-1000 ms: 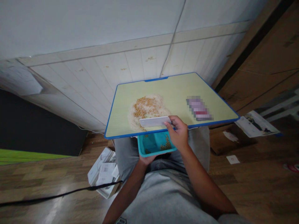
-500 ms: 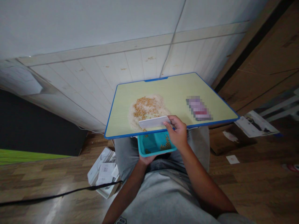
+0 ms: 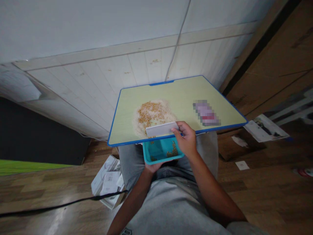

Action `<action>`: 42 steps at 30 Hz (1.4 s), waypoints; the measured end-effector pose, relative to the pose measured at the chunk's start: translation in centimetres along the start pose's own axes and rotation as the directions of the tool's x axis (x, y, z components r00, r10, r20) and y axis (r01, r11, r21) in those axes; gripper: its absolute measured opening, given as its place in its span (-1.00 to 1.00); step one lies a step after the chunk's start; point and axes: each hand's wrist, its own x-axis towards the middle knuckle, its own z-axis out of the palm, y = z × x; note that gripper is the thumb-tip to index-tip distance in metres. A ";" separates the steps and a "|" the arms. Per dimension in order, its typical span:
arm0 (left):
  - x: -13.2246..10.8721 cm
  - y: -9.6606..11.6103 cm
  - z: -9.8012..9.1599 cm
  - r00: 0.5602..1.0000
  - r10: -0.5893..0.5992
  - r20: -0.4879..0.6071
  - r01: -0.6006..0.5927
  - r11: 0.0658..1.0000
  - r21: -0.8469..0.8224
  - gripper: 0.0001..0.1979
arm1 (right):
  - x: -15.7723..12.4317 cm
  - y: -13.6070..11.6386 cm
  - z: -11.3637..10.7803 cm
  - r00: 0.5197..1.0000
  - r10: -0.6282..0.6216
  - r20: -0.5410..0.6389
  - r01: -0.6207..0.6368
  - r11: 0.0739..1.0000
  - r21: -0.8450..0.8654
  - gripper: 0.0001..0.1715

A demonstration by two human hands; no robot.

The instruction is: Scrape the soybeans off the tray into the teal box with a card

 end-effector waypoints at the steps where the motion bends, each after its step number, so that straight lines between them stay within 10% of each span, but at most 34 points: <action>1: 0.0 0.0 0.0 1.000 0.002 -0.006 -0.002 1.000 -0.016 0.00 | 0.0 0.0 0.0 1.000 0.001 0.000 -0.001 1.000 0.005 -0.81; 33: 0.1 -0.1 -0.2 1.000 0.003 -0.004 -0.003 0.999 -0.040 0.06 | -0.5 -0.5 -0.4 1.000 -0.006 -0.002 0.006 1.000 0.010 -0.85; 42: 0.3 0.1 -0.6 1.000 0.018 -0.016 -0.017 0.995 0.093 -0.13 | 0.1 -0.9 -0.6 0.978 0.033 -0.208 -0.021 0.998 0.061 -0.70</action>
